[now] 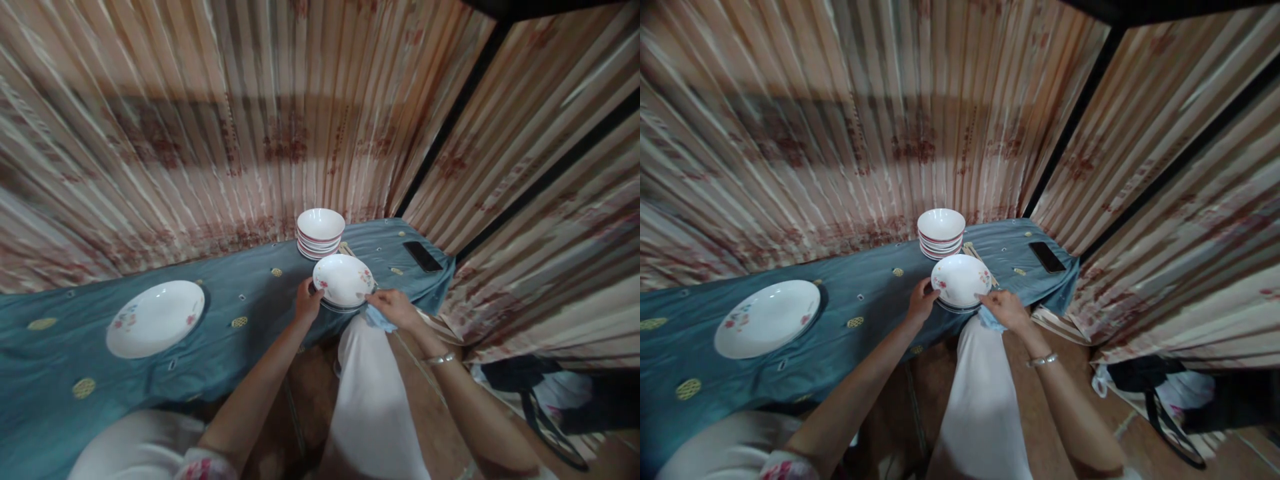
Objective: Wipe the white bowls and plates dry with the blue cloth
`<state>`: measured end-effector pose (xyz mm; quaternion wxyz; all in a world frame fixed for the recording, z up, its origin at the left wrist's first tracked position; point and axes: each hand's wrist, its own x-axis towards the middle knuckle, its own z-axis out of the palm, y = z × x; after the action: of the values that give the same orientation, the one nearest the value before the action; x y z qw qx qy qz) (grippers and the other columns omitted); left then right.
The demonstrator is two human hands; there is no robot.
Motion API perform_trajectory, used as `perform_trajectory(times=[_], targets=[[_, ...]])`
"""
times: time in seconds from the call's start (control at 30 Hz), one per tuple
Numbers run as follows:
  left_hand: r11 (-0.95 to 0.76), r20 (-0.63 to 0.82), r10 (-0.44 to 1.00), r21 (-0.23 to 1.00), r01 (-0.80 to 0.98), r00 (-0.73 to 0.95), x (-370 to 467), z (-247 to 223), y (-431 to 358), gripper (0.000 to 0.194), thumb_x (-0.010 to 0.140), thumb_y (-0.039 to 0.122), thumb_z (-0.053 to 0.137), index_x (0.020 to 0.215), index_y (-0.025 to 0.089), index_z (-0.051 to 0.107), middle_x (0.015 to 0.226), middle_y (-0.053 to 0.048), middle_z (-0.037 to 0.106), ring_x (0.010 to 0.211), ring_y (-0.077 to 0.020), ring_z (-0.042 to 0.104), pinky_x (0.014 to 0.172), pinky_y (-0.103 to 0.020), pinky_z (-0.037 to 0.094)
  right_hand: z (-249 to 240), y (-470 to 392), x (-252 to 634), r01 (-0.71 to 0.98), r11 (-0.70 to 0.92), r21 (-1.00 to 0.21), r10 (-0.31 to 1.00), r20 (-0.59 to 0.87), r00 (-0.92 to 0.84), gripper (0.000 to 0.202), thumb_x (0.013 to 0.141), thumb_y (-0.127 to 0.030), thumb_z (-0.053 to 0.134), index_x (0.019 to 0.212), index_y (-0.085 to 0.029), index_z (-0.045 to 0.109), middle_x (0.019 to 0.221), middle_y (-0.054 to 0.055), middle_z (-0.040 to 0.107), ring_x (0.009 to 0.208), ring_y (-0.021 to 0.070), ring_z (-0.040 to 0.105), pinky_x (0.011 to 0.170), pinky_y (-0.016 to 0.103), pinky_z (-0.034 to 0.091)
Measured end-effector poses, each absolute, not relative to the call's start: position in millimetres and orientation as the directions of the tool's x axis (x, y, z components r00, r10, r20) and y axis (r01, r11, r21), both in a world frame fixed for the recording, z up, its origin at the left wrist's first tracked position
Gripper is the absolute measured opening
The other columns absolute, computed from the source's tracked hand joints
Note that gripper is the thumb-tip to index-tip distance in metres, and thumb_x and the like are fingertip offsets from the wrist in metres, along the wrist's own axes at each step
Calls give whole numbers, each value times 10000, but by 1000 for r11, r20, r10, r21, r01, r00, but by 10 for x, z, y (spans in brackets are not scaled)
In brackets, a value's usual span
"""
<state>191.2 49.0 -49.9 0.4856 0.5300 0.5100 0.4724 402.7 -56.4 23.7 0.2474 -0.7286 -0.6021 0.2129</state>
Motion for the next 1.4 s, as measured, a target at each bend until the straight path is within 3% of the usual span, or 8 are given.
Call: perform_trajectory(times=[0.23,0.43,0.63,0.87,0.93,1.1,1.3,1.4], targets=[[114,-113,993,990,-85,22,1493,-498,273,564,697,165,791,1232,198,614,1302,-163,663,1211,-300,635,1025,-471,487,285,-742,3487,629,-25,-777,995,-80,-59,592,839,-719,479,533,-213,479,510,-47,397,520,107,368,503,238,268],[220,-247,966,939,-265,-75,726,-547,118,389,703,171,786,1063,229,649,1138,-92,709,1096,-235,683,1024,-423,478,58,-717,2923,514,-37,-857,946,-196,-260,588,827,-717,541,599,-178,604,529,-41,444,523,98,360,482,233,231],[272,-362,922,860,-432,-140,82,-510,49,252,727,202,750,939,236,618,954,-45,725,998,-216,707,952,-395,496,-289,-600,2391,314,-240,-919,839,-359,-410,616,722,-771,637,733,-159,707,573,-24,577,502,100,437,488,227,307],[279,-491,837,762,-585,-240,-303,-446,-67,100,835,135,626,790,211,579,936,-51,704,888,-176,724,896,-344,528,-460,-228,1613,170,-249,-954,873,-297,-387,491,780,-650,668,760,-165,736,688,8,689,633,133,565,589,239,396],[260,-506,819,748,-611,-271,-367,-422,-109,112,851,134,613,777,210,577,918,-54,706,871,-175,728,890,-344,545,-472,-61,1373,211,-203,-956,898,-268,-350,429,836,-579,650,762,-164,730,710,11,700,661,142,586,613,242,410],[253,-548,786,708,-659,-286,-503,-351,-142,121,919,168,560,810,203,601,959,-91,736,872,-179,730,824,-304,565,-446,404,860,521,-58,-852,949,-210,-237,317,941,-387,592,745,-169,714,766,28,731,725,155,637,632,240,405],[250,-610,747,628,-737,-266,-558,-284,-86,211,958,165,485,1078,155,658,1077,-158,744,880,-180,725,799,-280,568,-379,756,534,662,-19,-750,955,-209,-209,365,945,-440,625,787,-137,754,935,126,785,899,221,714,695,249,420],[235,-626,734,596,-768,-262,-538,-267,-69,294,971,151,466,1207,155,642,1052,-140,751,857,-167,722,804,-264,568,-343,830,451,778,45,-627,952,-209,-223,422,950,-498,600,809,-147,784,938,124,797,907,211,735,673,227,421]])
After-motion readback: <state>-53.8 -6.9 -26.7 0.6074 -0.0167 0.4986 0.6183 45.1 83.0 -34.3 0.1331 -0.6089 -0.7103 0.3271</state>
